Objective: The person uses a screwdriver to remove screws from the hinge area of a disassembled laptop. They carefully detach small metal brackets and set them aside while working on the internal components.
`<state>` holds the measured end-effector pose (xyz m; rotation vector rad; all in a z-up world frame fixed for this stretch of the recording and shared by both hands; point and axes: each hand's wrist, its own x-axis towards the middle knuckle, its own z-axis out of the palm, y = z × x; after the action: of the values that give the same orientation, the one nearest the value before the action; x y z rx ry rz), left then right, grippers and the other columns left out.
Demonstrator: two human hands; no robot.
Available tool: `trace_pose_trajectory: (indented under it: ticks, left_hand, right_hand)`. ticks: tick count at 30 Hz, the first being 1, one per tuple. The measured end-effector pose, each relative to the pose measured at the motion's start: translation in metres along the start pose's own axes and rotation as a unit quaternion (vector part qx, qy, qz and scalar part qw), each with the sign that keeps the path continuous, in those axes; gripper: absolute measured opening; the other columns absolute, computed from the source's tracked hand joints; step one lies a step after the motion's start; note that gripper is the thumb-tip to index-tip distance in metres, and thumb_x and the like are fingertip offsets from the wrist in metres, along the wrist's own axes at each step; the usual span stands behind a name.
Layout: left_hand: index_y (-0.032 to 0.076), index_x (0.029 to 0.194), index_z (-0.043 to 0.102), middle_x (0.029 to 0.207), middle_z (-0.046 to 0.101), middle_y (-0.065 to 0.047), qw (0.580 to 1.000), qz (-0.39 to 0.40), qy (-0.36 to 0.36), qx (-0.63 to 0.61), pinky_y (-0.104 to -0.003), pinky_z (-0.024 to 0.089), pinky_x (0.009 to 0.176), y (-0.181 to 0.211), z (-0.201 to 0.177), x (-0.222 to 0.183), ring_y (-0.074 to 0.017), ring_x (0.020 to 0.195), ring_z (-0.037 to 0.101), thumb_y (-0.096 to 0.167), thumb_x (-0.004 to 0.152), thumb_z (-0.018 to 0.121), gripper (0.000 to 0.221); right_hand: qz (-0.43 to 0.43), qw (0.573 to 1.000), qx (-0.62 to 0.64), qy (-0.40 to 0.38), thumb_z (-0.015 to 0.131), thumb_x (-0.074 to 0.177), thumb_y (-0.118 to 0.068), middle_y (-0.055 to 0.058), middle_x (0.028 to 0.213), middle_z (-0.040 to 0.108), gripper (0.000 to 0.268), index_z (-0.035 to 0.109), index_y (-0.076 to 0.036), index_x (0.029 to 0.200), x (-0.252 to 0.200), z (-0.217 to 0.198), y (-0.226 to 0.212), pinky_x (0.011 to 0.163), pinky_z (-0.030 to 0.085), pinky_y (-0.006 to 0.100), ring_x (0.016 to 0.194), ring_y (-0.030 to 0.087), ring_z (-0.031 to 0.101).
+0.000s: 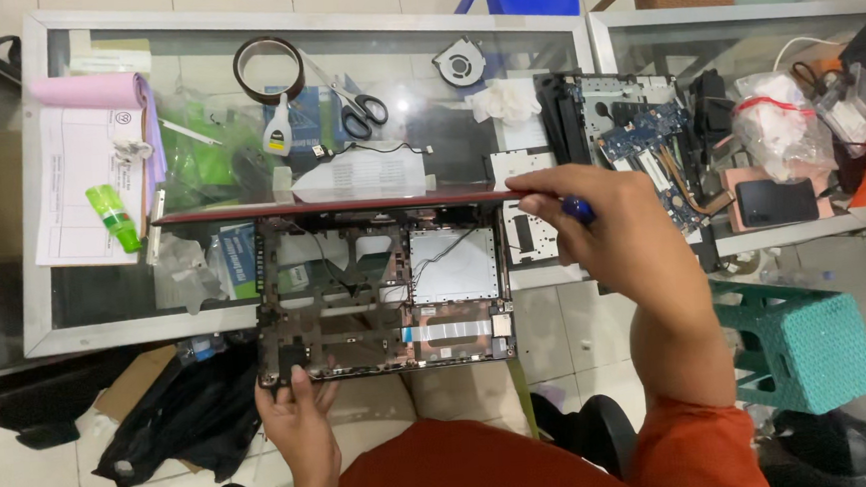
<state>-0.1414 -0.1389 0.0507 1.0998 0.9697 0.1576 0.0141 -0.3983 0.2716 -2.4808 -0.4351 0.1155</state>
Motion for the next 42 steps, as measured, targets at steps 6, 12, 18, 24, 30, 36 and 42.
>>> trace_pose_trajectory:
  ticks: [6,12,18,24,30,36,42]
  left_hand:
    - [0.011,0.145,0.029,0.133,0.056,-0.017,1.000,0.018,0.003,0.010,-0.040,0.053,0.081,0.005,0.001,-0.002,-0.0350,0.101,0.066,0.015,0.097,0.049,0.052]
    - [0.011,0.147,0.027,0.129,0.058,-0.018,0.999,0.024,0.003,0.049,-0.044,0.053,0.087,0.010,0.003,-0.009,-0.0328,0.104,0.064,0.023,0.095,0.050,0.058]
    - [0.009,0.143,0.030,0.135,0.053,-0.021,0.998,0.054,-0.002,0.008,-0.049,0.055,0.087,-0.004,0.001,-0.003,-0.0387,0.101,0.064,0.018,0.095,0.050,0.052]
    - [0.008,0.143,0.030,0.131,0.054,-0.023,0.998,0.066,-0.007,0.013,-0.047,0.055,0.086,-0.010,0.000,-0.001,-0.0387,0.100,0.064,0.019,0.095,0.051,0.053]
    - [0.010,0.147,0.025,0.138,0.050,-0.020,0.997,0.059,-0.001,0.046,-0.046,0.055,0.086,-0.003,0.001,-0.007,-0.0370,0.102,0.064,0.020,0.095,0.050,0.058]
    - [0.011,0.146,0.027,0.131,0.055,-0.018,0.997,0.070,-0.005,0.039,-0.046,0.055,0.082,-0.005,0.003,-0.009,-0.0362,0.101,0.065,0.020,0.095,0.051,0.057]
    - [0.011,0.147,0.025,0.138,0.051,-0.019,0.997,0.081,0.002,0.020,-0.047,0.055,0.087,-0.008,0.009,-0.007,-0.0310,0.123,0.054,0.024,0.092,0.053,0.063]
  right_hand:
    - [0.007,1.000,-0.020,0.012,0.059,0.097,-0.021,0.004,0.050,0.061,0.020,0.071,-0.008,0.107,0.020,-0.005,0.006,0.047,0.044,0.024,0.039,0.011,0.058]
    - [0.024,1.000,0.001,0.001,0.058,0.098,-0.019,0.006,0.048,0.062,0.020,0.073,-0.010,0.108,0.028,-0.011,0.010,0.044,0.044,0.021,0.036,0.010,0.058]
    - [0.022,1.000,0.015,0.012,0.059,0.100,-0.025,0.008,0.049,0.059,0.021,0.072,-0.009,0.101,0.050,-0.012,0.029,0.053,0.048,0.025,0.038,0.014,0.058]
    - [0.008,1.000,0.012,0.007,0.055,0.101,-0.025,0.004,0.049,0.060,0.022,0.069,-0.010,0.094,0.070,-0.014,0.047,0.062,0.045,0.025,0.047,0.011,0.059]
    - [-0.001,0.998,0.054,0.011,0.055,0.103,-0.020,0.003,0.056,0.063,0.021,0.065,-0.009,0.088,0.082,-0.012,0.055,0.043,0.041,0.022,0.048,0.012,0.068]
    - [0.020,0.990,0.139,0.006,0.054,0.102,-0.018,0.009,0.084,0.065,0.022,0.060,-0.005,0.085,0.089,-0.011,0.056,0.034,0.052,0.025,0.069,0.019,0.076]
    - [0.028,0.988,0.151,0.003,0.052,0.100,-0.017,0.010,0.089,0.062,0.017,0.061,-0.004,0.093,0.104,-0.008,0.057,0.038,0.057,0.027,0.072,0.019,0.076]
